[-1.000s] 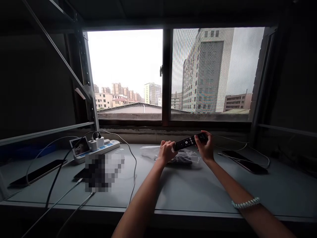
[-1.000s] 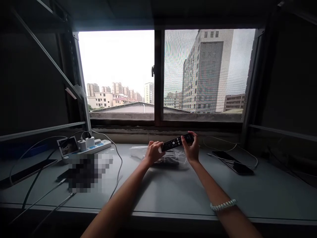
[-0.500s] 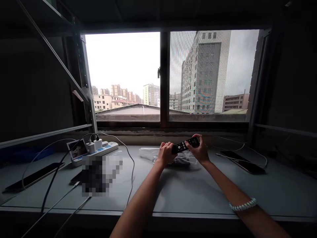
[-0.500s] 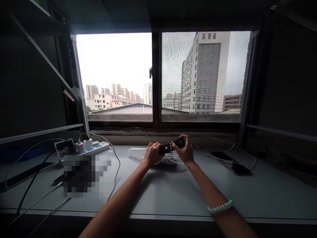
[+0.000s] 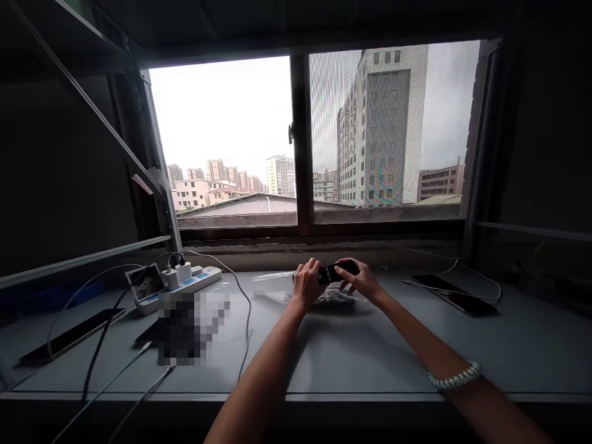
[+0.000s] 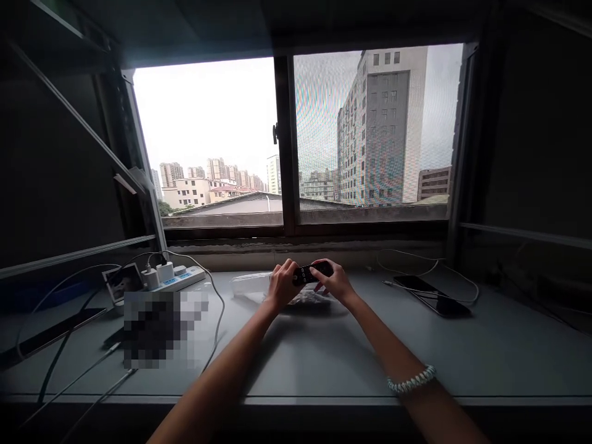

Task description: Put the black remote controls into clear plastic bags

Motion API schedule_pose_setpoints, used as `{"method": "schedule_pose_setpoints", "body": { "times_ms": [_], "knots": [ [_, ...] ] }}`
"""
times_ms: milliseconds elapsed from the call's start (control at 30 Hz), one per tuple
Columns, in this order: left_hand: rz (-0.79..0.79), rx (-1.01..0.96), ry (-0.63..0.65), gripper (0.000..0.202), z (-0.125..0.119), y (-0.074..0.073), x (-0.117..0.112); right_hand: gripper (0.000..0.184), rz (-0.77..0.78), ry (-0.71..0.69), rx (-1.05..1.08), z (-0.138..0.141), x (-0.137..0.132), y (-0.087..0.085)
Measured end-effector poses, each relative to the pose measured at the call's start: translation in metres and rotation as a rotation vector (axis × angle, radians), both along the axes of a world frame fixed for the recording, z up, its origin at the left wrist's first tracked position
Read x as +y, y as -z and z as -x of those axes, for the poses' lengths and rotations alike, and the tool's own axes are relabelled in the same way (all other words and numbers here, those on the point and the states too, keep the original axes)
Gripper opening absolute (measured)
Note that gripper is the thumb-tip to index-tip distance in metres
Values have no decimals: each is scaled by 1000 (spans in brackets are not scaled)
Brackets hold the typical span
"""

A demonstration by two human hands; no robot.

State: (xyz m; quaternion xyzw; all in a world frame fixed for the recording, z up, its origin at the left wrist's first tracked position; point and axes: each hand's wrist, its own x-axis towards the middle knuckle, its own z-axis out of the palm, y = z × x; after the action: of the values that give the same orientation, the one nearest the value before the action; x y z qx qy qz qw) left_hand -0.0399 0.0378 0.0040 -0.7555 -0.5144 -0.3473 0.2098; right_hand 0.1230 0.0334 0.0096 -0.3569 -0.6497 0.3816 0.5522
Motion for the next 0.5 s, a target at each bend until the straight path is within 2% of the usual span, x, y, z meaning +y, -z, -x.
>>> {"method": "schedule_pose_setpoints", "body": {
  "times_ms": [133,300,500],
  "knots": [
    [21,43,1,16,1,4,1,38,24,-22,-18,0,0,0],
    [11,88,70,22,2,6,5,38,72,46,-42,0,3,3],
    [-11,43,147,36,-1,3,3,54,21,102,-6,3,4,6]
  ]
}}
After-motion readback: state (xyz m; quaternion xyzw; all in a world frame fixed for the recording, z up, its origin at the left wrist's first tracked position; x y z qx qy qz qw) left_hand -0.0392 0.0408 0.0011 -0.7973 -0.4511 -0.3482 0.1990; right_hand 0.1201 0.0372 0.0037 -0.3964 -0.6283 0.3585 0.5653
